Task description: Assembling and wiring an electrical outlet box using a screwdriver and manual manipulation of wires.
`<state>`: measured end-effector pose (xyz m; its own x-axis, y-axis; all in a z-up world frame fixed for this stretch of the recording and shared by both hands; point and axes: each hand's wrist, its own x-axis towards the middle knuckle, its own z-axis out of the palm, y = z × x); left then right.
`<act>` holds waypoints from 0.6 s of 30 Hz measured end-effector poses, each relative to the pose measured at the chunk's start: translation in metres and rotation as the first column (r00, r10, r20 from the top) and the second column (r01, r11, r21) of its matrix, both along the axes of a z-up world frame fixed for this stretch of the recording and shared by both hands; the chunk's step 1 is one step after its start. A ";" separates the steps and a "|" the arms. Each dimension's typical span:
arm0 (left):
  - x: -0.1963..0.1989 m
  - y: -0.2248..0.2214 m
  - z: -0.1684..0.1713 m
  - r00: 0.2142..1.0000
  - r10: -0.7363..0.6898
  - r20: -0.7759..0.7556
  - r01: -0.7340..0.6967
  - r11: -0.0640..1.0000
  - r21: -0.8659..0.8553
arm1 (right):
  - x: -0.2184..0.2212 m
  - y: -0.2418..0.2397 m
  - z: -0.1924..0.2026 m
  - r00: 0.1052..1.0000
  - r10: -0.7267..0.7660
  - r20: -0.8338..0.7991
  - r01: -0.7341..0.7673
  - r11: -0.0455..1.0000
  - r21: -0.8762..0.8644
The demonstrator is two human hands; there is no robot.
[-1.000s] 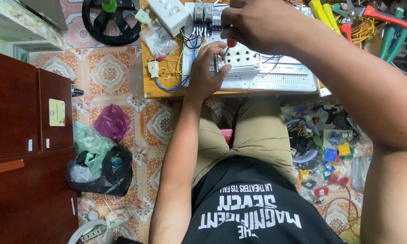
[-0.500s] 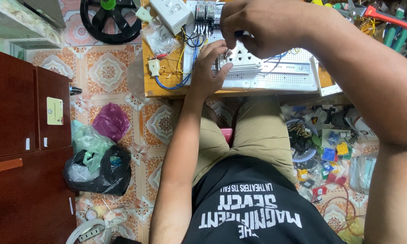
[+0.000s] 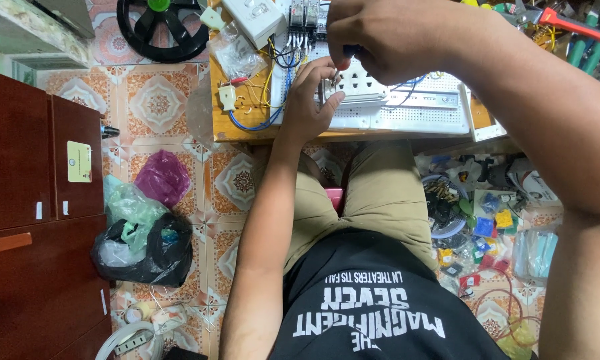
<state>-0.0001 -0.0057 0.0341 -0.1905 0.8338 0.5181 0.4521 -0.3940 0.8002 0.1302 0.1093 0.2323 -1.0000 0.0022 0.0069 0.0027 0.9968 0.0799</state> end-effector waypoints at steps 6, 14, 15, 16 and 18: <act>0.001 0.001 -0.007 0.999 0.027 -0.023 -0.027 1.000 -0.012 | -0.002 -0.001 -0.001 0.995 -0.019 0.102 0.022 0.999 -0.034; 0.000 0.001 -0.004 0.999 0.044 -0.033 -0.046 0.997 -0.059 | -0.003 0.002 -0.007 0.999 -0.003 -0.034 0.003 1.000 0.007; 0.000 0.002 -0.004 0.999 0.035 -0.029 -0.036 0.998 -0.042 | -0.004 0.001 -0.006 1.000 0.000 -0.012 0.000 1.000 -0.010; 0.000 0.002 -0.004 0.999 0.026 -0.026 -0.026 0.999 -0.025 | -0.004 0.001 -0.006 1.000 0.003 0.011 -0.003 1.000 -0.028; 0.001 0.000 0.000 1.000 0.019 -0.019 -0.019 0.999 -0.032 | -0.005 -0.002 -0.003 0.999 -0.014 0.032 0.015 1.000 -0.009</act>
